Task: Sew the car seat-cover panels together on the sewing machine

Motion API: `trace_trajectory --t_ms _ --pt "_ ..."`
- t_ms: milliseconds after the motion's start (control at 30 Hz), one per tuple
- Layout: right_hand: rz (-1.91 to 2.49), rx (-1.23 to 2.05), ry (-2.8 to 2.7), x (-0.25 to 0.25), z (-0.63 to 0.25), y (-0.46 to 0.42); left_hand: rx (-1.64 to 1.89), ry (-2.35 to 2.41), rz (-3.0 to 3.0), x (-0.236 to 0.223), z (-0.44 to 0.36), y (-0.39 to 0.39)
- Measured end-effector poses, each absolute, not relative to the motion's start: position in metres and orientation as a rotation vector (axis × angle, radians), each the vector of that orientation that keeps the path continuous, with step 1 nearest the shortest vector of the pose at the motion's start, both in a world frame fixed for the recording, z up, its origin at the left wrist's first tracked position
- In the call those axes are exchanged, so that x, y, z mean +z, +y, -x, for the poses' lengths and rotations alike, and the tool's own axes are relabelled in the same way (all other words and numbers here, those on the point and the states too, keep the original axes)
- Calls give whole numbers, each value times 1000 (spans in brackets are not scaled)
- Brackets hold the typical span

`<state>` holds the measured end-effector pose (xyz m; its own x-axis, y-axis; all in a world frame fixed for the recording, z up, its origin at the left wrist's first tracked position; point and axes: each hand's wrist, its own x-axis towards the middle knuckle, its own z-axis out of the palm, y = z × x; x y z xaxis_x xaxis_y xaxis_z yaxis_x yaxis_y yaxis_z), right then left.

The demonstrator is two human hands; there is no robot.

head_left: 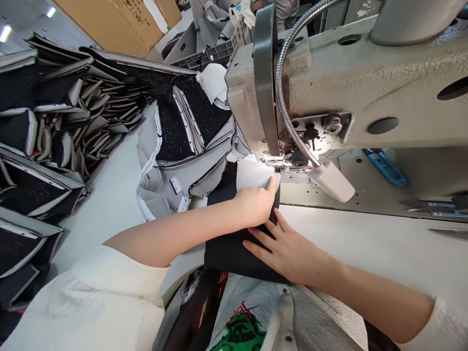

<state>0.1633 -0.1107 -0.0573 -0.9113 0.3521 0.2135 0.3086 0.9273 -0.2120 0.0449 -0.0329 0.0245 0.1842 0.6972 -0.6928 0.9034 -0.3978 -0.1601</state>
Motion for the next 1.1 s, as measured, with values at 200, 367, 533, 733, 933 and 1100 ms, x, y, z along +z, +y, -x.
trace_trajectory --t_ms 200,367,533,733,933,1100 --pt "341 307 -2884 -57 -167 -110 -1027 1467 -2322 26 -37 -33" --pt "550 61 -2738 -66 -163 -116 -810 1346 -2529 16 -18 -37" --pt "743 -137 -2598 -70 -159 -114 -682 1366 -2553 11 -19 -33" --pt "807 -174 -2593 -74 -161 -92 -537 1378 -2606 3 -20 -19" --pt "836 -245 -2620 -77 -153 -66 -456 1328 -2767 -10 -15 -3" --pt "885 26 -2544 -78 -156 -56 -329 1301 -2832 -14 -9 -8"
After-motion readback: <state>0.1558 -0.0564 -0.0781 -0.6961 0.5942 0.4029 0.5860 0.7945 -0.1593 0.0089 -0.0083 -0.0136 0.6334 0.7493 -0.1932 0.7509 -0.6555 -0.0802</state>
